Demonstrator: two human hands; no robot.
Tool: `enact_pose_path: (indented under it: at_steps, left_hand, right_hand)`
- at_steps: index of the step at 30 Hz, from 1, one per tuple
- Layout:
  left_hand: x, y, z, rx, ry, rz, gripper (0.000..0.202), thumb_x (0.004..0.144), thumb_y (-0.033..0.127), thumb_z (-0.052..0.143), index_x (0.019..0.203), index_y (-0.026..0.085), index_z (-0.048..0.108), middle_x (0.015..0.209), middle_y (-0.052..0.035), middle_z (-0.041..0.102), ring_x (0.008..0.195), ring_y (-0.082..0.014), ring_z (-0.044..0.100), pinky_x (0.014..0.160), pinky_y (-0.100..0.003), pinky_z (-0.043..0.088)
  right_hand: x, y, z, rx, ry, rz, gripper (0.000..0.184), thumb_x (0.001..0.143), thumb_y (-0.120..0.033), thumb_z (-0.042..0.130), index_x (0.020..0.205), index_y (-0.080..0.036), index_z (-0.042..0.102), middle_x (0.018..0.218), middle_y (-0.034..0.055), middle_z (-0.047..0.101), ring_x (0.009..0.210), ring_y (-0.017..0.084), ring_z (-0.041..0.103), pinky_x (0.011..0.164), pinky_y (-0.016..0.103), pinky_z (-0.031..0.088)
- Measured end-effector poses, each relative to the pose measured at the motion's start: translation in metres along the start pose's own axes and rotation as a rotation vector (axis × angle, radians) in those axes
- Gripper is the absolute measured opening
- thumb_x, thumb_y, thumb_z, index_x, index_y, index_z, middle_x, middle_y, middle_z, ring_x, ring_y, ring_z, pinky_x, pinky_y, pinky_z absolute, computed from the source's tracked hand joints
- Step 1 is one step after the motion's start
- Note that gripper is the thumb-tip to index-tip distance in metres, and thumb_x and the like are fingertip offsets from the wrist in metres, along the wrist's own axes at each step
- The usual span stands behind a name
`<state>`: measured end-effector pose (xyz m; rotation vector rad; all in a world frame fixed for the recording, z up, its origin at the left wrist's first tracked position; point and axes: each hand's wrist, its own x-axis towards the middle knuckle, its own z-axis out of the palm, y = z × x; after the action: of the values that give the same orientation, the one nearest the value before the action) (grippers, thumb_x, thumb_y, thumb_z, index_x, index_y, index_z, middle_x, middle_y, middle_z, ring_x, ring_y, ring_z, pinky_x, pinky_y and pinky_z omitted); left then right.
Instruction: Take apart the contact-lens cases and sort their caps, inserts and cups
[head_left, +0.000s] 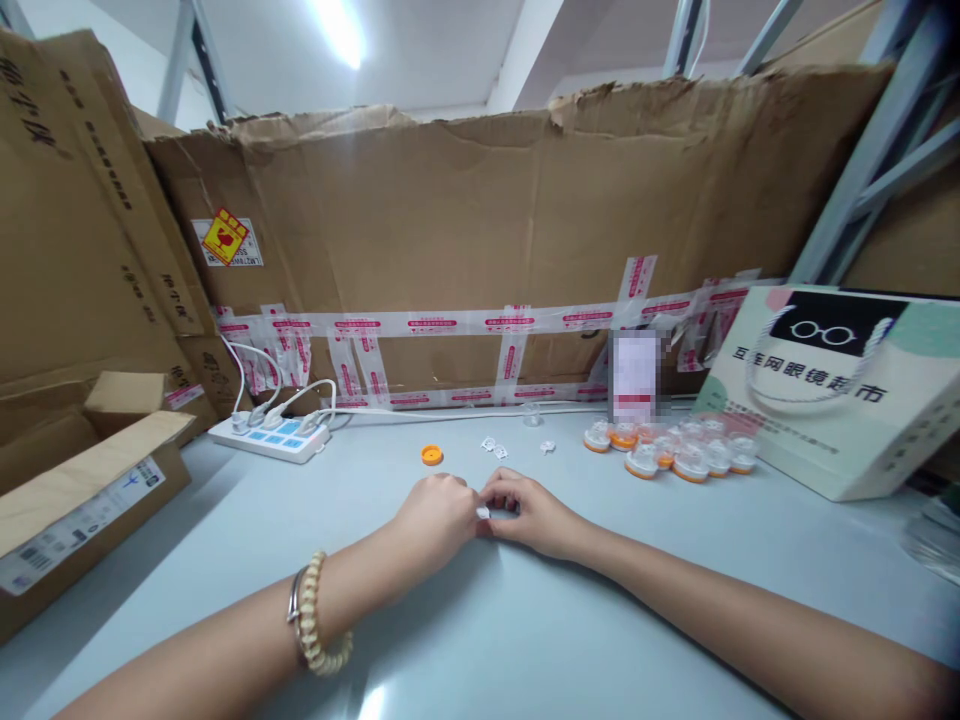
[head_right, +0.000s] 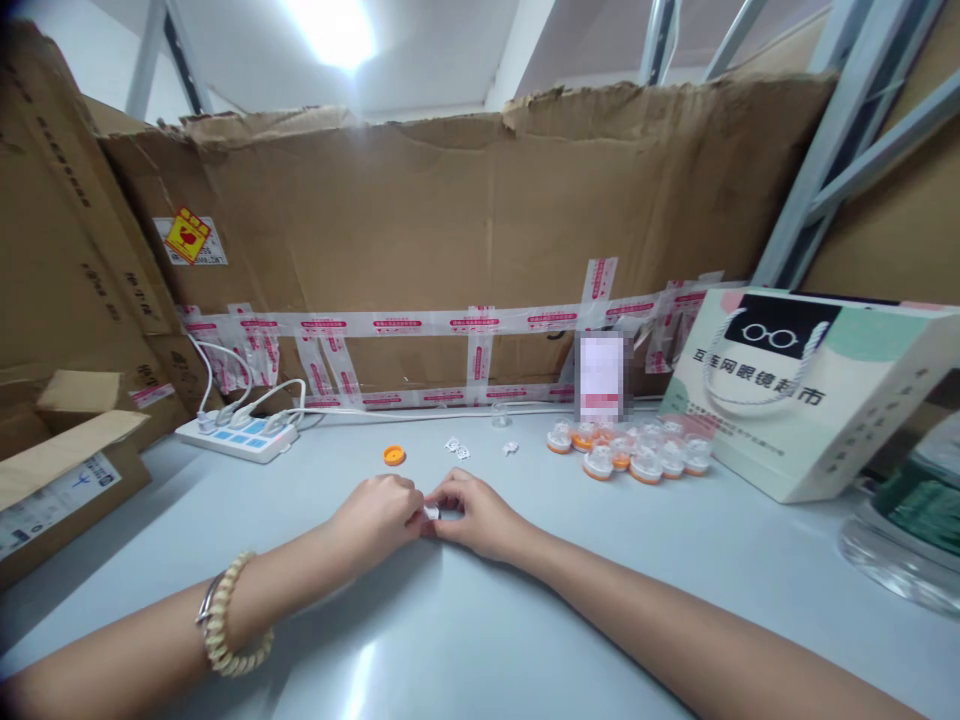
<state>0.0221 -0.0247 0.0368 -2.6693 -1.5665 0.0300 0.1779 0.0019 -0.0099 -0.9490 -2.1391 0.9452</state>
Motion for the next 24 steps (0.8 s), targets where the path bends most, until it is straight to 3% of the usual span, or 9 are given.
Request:
enact_pose_path:
  at_steps: [3, 7, 9, 12, 16, 18, 21, 24]
  left_hand:
    - [0.000, 0.003, 0.004, 0.052, 0.008, -0.002, 0.012, 0.075, 0.014, 0.054, 0.074, 0.012, 0.065, 0.075, -0.0130, 0.065, 0.068, -0.0234, 0.062, 0.059, -0.030, 0.045]
    - [-0.002, -0.004, -0.005, 0.014, 0.047, -0.046, 0.011, 0.074, 0.017, 0.054, 0.073, 0.014, 0.064, 0.076, -0.0112, 0.066, 0.072, -0.0238, 0.062, 0.060, -0.029, 0.046]
    - [-0.007, -0.019, -0.012, -0.010, 0.124, -0.059, 0.010, 0.071, 0.014, 0.054, 0.071, 0.016, 0.063, 0.075, -0.0077, 0.066, 0.072, -0.0214, 0.062, 0.061, -0.027, 0.045]
    - [-0.024, -0.061, -0.016, -0.016, 0.235, -0.015, 0.012, 0.068, 0.011, 0.051, 0.069, 0.018, 0.062, 0.072, -0.0033, 0.065, 0.070, -0.0181, 0.060, 0.063, -0.025, 0.043]
    - [-0.054, -0.125, -0.005, 0.045, 0.272, 0.011, 0.015, 0.072, 0.014, 0.047, 0.069, 0.018, 0.061, 0.072, -0.0040, 0.064, 0.068, -0.0175, 0.059, 0.064, -0.026, 0.043]
    - [-0.066, -0.147, 0.003, 0.040, 0.315, 0.035, 0.017, 0.076, 0.018, 0.045, 0.071, 0.018, 0.061, 0.071, -0.0040, 0.064, 0.067, -0.0168, 0.058, 0.063, -0.025, 0.043]
    - [-0.074, -0.158, 0.013, 0.051, 0.354, 0.088, 0.021, 0.080, 0.022, 0.042, 0.073, 0.019, 0.062, 0.071, -0.0037, 0.064, 0.068, -0.0155, 0.058, 0.063, -0.023, 0.043]
    - [-0.072, -0.152, 0.019, 0.086, 0.341, 0.179, 0.025, 0.085, 0.021, 0.039, 0.077, 0.018, 0.062, 0.072, -0.0041, 0.064, 0.070, -0.0147, 0.058, 0.063, -0.022, 0.043]
  right_hand:
    - [0.000, -0.001, 0.000, -0.008, 0.001, 0.007, 0.014, 0.068, -0.025, 0.067, 0.080, -0.018, 0.067, 0.079, 0.0018, 0.053, 0.073, 0.014, 0.052, 0.068, 0.026, 0.044]
    - [-0.001, -0.002, 0.000, -0.001, 0.001, 0.021, 0.020, 0.068, -0.027, 0.066, 0.085, -0.017, 0.068, 0.081, 0.0024, 0.053, 0.074, 0.014, 0.052, 0.068, 0.026, 0.044]
    - [-0.001, -0.003, -0.001, 0.000, -0.001, 0.042, 0.022, 0.067, -0.028, 0.067, 0.087, -0.018, 0.068, 0.082, 0.0023, 0.054, 0.074, 0.014, 0.052, 0.069, 0.026, 0.043]
    - [-0.002, -0.005, -0.002, 0.009, -0.009, 0.069, 0.023, 0.067, -0.029, 0.069, 0.088, -0.019, 0.068, 0.085, 0.0026, 0.055, 0.076, 0.014, 0.052, 0.071, 0.027, 0.043]
    - [-0.002, -0.006, -0.003, 0.011, -0.018, 0.084, 0.024, 0.066, -0.029, 0.069, 0.087, -0.019, 0.068, 0.085, 0.0025, 0.055, 0.076, 0.014, 0.052, 0.071, 0.027, 0.043]
    - [-0.002, -0.006, -0.003, 0.014, -0.016, 0.092, 0.023, 0.065, -0.029, 0.069, 0.087, -0.020, 0.069, 0.085, 0.0021, 0.054, 0.076, 0.014, 0.052, 0.071, 0.027, 0.043]
    - [-0.001, -0.007, -0.002, 0.011, -0.015, 0.102, 0.023, 0.066, -0.030, 0.069, 0.087, -0.020, 0.069, 0.085, 0.0022, 0.055, 0.076, 0.014, 0.052, 0.071, 0.027, 0.043]
    - [-0.001, -0.008, -0.003, 0.011, -0.021, 0.109, 0.024, 0.066, -0.030, 0.069, 0.088, -0.021, 0.069, 0.086, 0.0024, 0.055, 0.076, 0.014, 0.052, 0.071, 0.027, 0.043]
